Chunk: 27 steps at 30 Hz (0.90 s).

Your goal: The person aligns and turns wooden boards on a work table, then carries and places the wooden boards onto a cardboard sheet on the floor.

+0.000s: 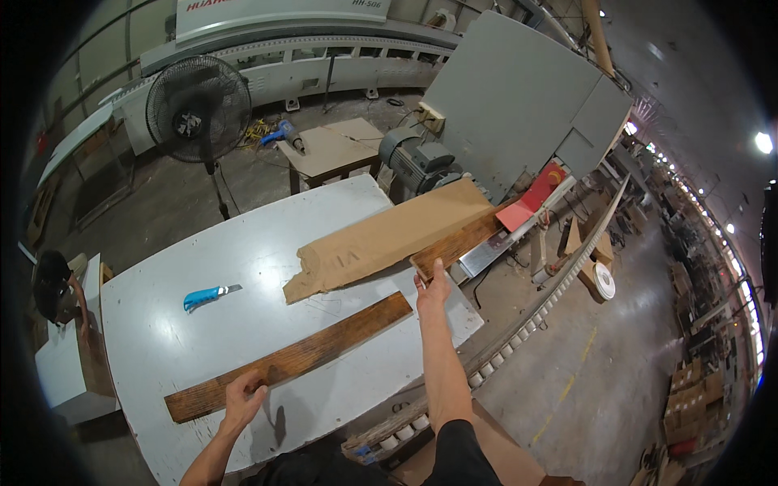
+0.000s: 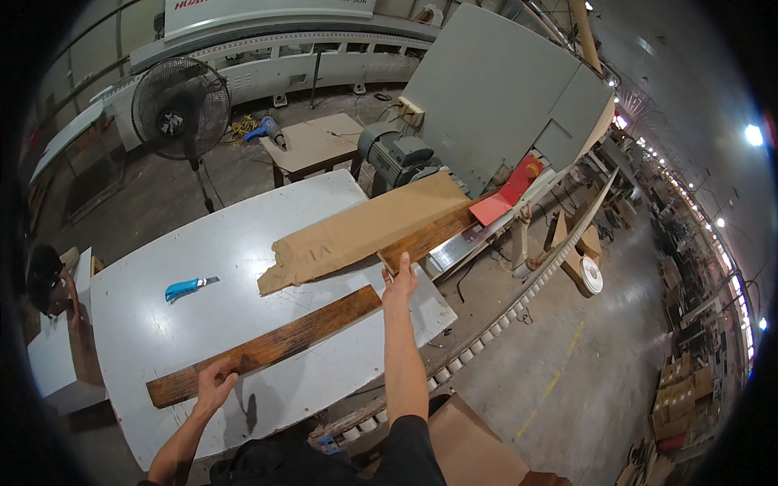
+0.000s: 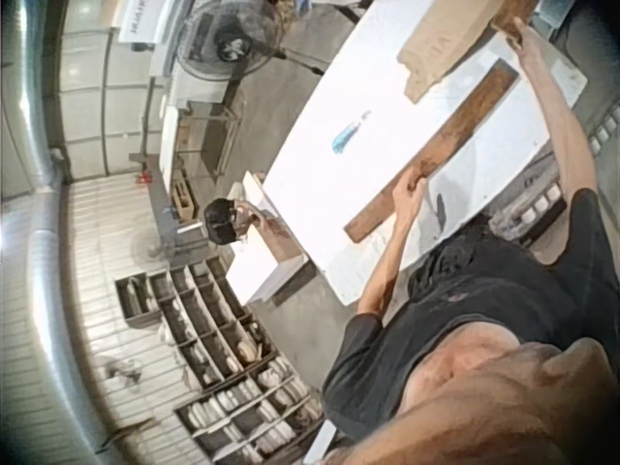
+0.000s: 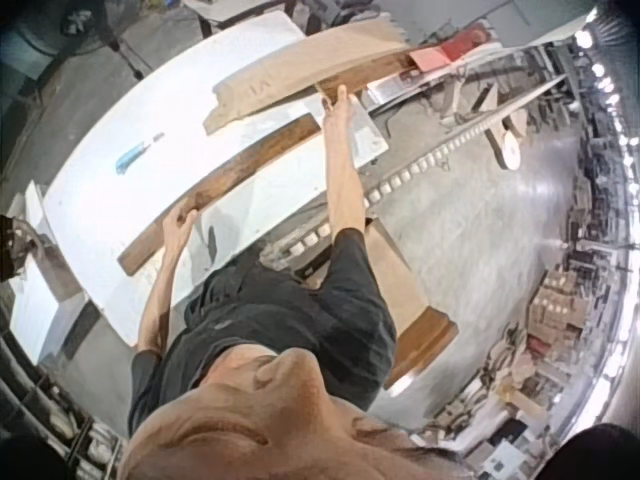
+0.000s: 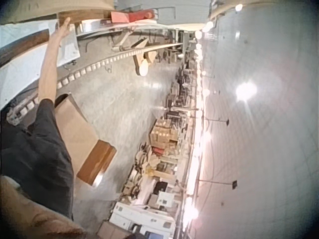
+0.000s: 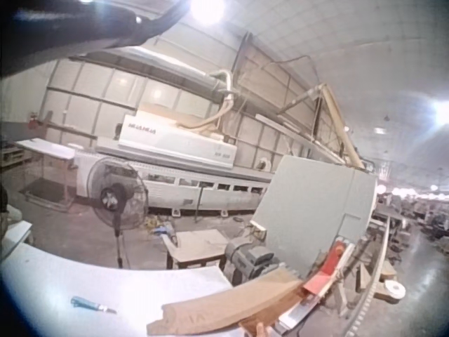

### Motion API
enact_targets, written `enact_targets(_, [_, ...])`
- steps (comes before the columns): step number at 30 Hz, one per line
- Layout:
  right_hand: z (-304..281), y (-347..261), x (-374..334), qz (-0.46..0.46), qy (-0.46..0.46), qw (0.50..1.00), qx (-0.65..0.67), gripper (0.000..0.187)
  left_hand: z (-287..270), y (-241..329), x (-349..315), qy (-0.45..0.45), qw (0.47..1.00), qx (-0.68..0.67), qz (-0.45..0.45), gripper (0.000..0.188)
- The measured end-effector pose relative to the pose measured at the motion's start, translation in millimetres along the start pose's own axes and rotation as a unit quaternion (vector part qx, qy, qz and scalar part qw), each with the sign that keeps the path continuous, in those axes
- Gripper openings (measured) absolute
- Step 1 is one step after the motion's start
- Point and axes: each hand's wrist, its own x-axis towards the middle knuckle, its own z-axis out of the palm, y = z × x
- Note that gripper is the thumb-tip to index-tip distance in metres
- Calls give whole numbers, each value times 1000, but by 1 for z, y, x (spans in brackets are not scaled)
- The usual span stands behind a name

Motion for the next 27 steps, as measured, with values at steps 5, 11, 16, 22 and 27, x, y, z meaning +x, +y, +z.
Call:
enact_targets(5, [-5,27,-18,-32,-32,998,-48,29,21,33,26,-14,992,-92,-89,45])
enact_targets(11, [-4,48,-90,5,-59,995,-78,30,62,80,93,-55,989,-137,-23,45])
enact_targets(16, [-21,93,-162,37,-145,975,-163,42,98,117,126,-106,890,-406,-180,48])
enact_targets(22, [-23,120,-227,162,-212,948,-172,41,77,54,94,-106,878,-431,-178,27])
enact_targets(27, [-11,84,-168,63,-150,986,-26,62,-32,28,19,-123,919,-341,-153,30])
